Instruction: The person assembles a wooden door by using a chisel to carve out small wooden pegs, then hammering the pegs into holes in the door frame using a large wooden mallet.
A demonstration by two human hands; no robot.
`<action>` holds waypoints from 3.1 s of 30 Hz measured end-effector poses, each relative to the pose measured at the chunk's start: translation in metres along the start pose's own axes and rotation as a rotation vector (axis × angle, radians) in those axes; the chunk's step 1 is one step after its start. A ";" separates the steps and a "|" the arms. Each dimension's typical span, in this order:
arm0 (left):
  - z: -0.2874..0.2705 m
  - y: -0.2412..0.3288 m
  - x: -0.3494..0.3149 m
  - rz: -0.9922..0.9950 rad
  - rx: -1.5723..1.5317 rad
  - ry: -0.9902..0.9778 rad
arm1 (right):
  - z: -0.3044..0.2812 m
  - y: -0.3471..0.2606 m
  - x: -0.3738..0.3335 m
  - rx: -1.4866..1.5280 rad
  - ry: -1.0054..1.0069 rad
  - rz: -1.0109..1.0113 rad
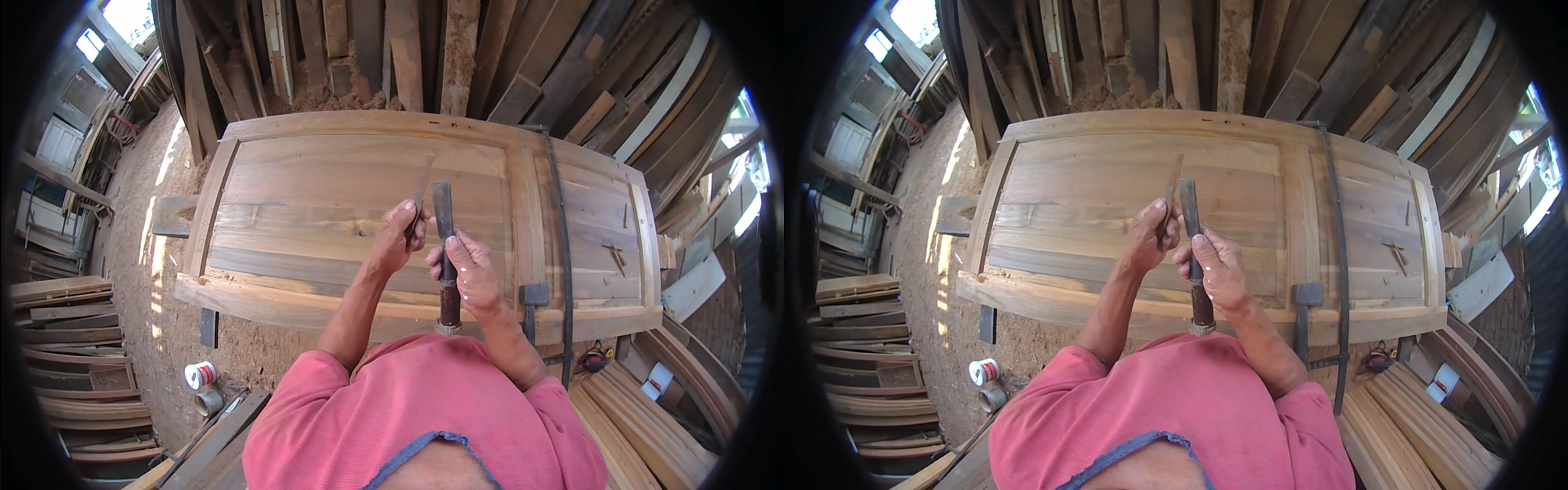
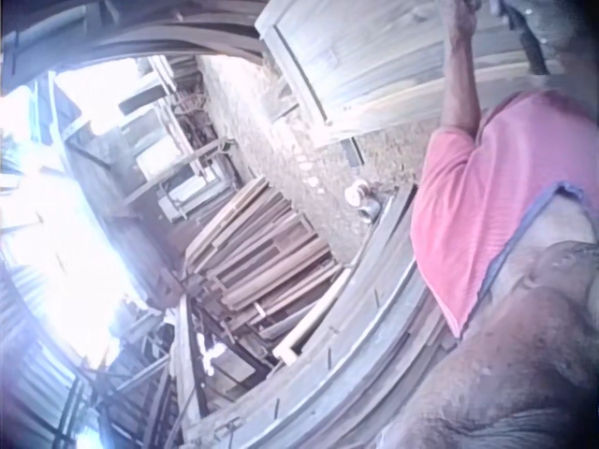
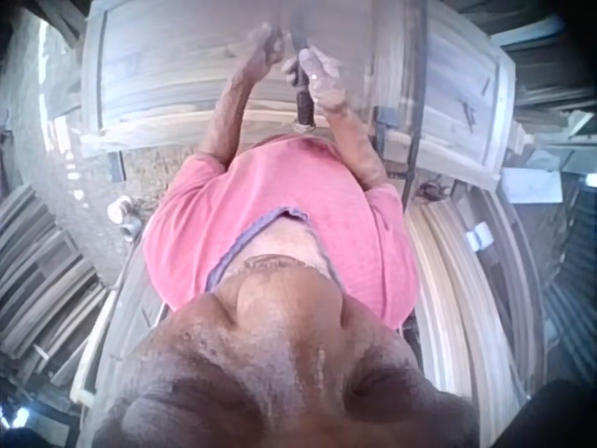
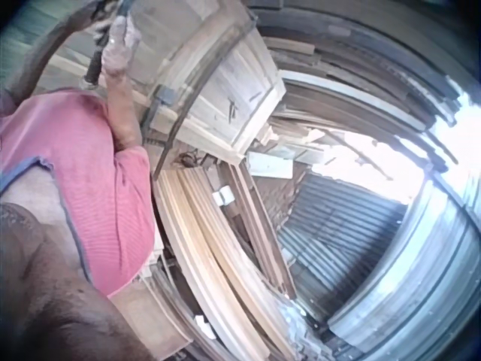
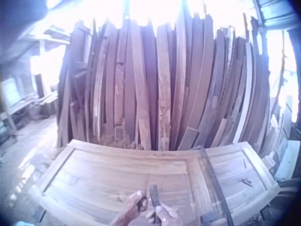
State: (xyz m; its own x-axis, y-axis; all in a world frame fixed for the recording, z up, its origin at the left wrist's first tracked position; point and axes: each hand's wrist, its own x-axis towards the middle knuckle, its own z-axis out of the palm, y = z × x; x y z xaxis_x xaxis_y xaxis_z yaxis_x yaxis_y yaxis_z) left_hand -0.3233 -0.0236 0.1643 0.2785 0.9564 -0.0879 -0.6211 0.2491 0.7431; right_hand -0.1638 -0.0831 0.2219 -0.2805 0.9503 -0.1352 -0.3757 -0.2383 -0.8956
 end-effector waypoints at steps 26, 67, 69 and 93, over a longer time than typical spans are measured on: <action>-0.004 0.042 -0.028 0.217 0.375 0.136 | 0.079 -0.003 -0.009 0.411 -0.161 0.273; -0.025 0.024 -0.009 0.109 0.468 0.087 | 0.075 -0.001 -0.002 0.421 -0.109 0.248; -0.012 0.037 -0.026 0.156 0.703 0.122 | 0.076 -0.003 -0.006 0.385 -0.098 0.246; 0.003 0.016 -0.067 -0.151 0.144 -0.104 | 0.011 -0.012 0.044 -0.220 0.042 -0.082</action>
State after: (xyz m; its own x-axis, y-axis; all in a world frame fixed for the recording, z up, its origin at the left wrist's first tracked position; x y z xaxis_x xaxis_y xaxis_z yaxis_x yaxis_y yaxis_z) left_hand -0.3497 -0.0845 0.1840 0.4391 0.8872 -0.1413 -0.4583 0.3565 0.8142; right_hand -0.1816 -0.0404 0.2317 -0.2186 0.9732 -0.0711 -0.1928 -0.1145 -0.9745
